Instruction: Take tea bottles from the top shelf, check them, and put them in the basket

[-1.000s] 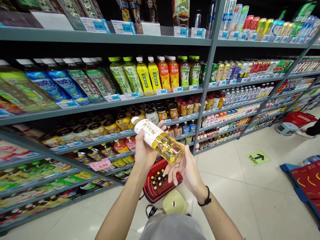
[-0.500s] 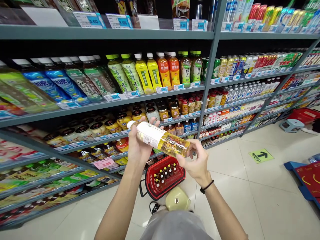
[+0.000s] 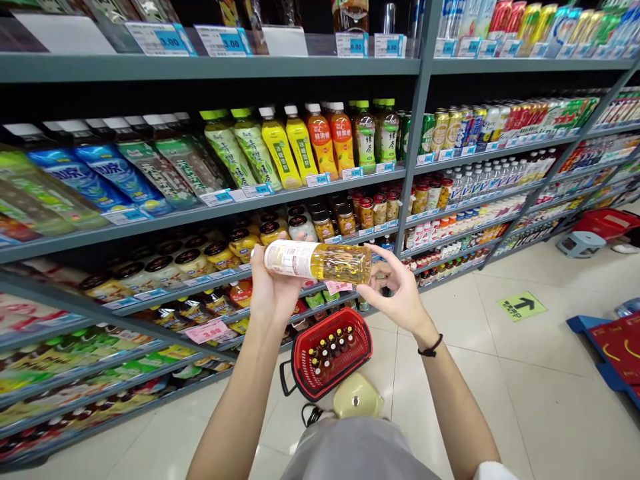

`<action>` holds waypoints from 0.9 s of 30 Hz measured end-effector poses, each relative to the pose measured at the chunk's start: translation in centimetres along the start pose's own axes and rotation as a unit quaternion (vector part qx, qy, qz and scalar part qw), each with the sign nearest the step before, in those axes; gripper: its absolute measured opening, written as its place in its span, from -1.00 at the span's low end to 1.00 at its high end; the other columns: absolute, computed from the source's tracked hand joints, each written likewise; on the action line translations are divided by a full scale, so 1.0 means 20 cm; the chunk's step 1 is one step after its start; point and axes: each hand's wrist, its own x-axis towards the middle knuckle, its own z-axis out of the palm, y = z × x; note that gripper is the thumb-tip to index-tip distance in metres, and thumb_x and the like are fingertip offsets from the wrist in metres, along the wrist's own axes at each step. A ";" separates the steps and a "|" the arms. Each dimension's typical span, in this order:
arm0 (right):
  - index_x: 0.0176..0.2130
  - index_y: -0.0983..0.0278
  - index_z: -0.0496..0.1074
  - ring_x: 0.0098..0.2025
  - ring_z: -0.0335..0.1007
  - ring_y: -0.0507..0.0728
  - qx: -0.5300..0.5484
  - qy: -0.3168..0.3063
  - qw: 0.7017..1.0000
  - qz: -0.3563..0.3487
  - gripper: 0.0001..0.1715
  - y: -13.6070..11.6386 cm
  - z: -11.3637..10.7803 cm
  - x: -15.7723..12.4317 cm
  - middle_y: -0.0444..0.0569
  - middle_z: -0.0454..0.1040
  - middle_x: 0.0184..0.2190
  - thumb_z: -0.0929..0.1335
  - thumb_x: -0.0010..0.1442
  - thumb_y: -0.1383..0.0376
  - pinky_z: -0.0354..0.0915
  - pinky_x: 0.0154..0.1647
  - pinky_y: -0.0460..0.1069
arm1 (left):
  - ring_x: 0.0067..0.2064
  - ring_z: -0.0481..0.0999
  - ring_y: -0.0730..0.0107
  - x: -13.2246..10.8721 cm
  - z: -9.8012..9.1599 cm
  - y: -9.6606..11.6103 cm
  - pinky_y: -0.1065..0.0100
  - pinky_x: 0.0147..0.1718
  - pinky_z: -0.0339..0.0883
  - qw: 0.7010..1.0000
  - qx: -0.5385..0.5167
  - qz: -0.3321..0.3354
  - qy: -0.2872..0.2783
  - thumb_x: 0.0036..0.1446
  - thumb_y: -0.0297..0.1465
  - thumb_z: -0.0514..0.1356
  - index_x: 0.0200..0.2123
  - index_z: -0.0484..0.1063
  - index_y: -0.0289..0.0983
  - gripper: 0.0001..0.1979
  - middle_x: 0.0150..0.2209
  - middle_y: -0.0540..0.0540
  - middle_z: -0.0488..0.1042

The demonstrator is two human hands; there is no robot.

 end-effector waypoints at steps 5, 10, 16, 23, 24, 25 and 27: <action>0.15 0.26 0.49 -0.52 0.21 0.01 -0.129 0.143 0.970 -0.150 -0.36 -0.02 0.12 0.04 -0.25 0.31 -0.51 0.60 0.15 0.16 0.26 -0.46 -0.05 | -0.05 0.68 0.31 0.01 -0.02 -0.10 0.26 0.05 0.59 0.989 -0.069 -0.122 0.052 0.51 -0.13 0.11 -0.04 0.54 -0.32 -0.62 -0.04 -0.15 0.65; -0.04 0.29 0.51 -0.55 0.19 0.02 -0.307 0.204 0.874 -0.316 -0.43 -0.10 0.26 0.14 -0.18 0.37 -0.51 0.60 0.12 0.00 0.25 -0.53 -0.03 | -0.20 0.66 0.40 -0.04 -0.09 -0.36 0.41 -0.19 0.61 0.955 -0.118 -0.260 0.077 0.56 -0.22 0.02 -0.01 0.55 -0.34 -0.62 -0.15 -0.13 0.66; -0.13 0.31 0.48 -0.49 0.35 0.04 -0.357 0.198 0.852 -0.328 -0.39 -0.12 0.32 0.17 -0.05 0.53 -0.43 0.57 0.14 -0.11 0.33 -0.46 -0.04 | -0.20 0.68 0.39 -0.09 -0.16 -0.46 0.47 -0.27 0.59 0.939 -0.174 -0.294 0.048 0.57 -0.23 -0.02 0.23 0.48 -0.32 -0.57 -0.15 -0.15 0.66; -0.27 0.28 0.49 -0.57 0.21 -0.01 -0.212 0.231 0.947 -0.070 -0.50 -0.07 0.19 0.22 -0.20 0.41 -0.57 0.59 0.07 -0.04 0.17 -0.55 -0.07 | -0.09 0.72 0.25 -0.12 -0.09 -0.27 0.30 -0.11 0.68 0.950 -0.148 -0.242 0.129 0.54 -0.11 0.03 0.29 0.44 -0.25 -0.52 -0.07 -0.15 0.69; -0.30 0.29 0.49 -0.57 0.21 -0.01 -0.178 0.239 0.954 -0.026 -0.49 -0.05 0.16 0.23 -0.18 0.41 -0.58 0.58 0.08 -0.06 0.15 -0.55 -0.07 | -0.06 0.72 0.22 -0.12 -0.09 -0.25 0.28 -0.13 0.69 0.957 -0.128 -0.228 0.126 0.53 -0.09 0.03 0.27 0.46 -0.25 -0.52 -0.04 -0.16 0.68; -0.33 0.29 0.49 -0.57 0.20 -0.01 -0.151 0.245 0.958 0.013 -0.46 -0.02 0.13 0.24 -0.17 0.42 -0.59 0.57 0.09 -0.10 0.14 -0.55 -0.07 | -0.05 0.72 0.20 -0.12 -0.09 -0.23 0.27 -0.15 0.69 0.964 -0.107 -0.211 0.126 0.52 -0.08 0.04 0.25 0.47 -0.24 -0.52 -0.02 -0.16 0.68; -0.42 0.29 0.46 -0.60 0.16 -0.01 -0.126 0.245 0.958 0.076 -0.37 0.05 0.08 0.27 -0.14 0.40 -0.64 0.55 0.08 -0.20 0.10 -0.56 -0.06 | -0.06 0.73 0.19 -0.13 -0.11 -0.20 0.26 -0.16 0.69 0.975 -0.061 -0.171 0.127 0.49 -0.09 0.07 0.21 0.49 -0.23 -0.55 0.02 -0.15 0.67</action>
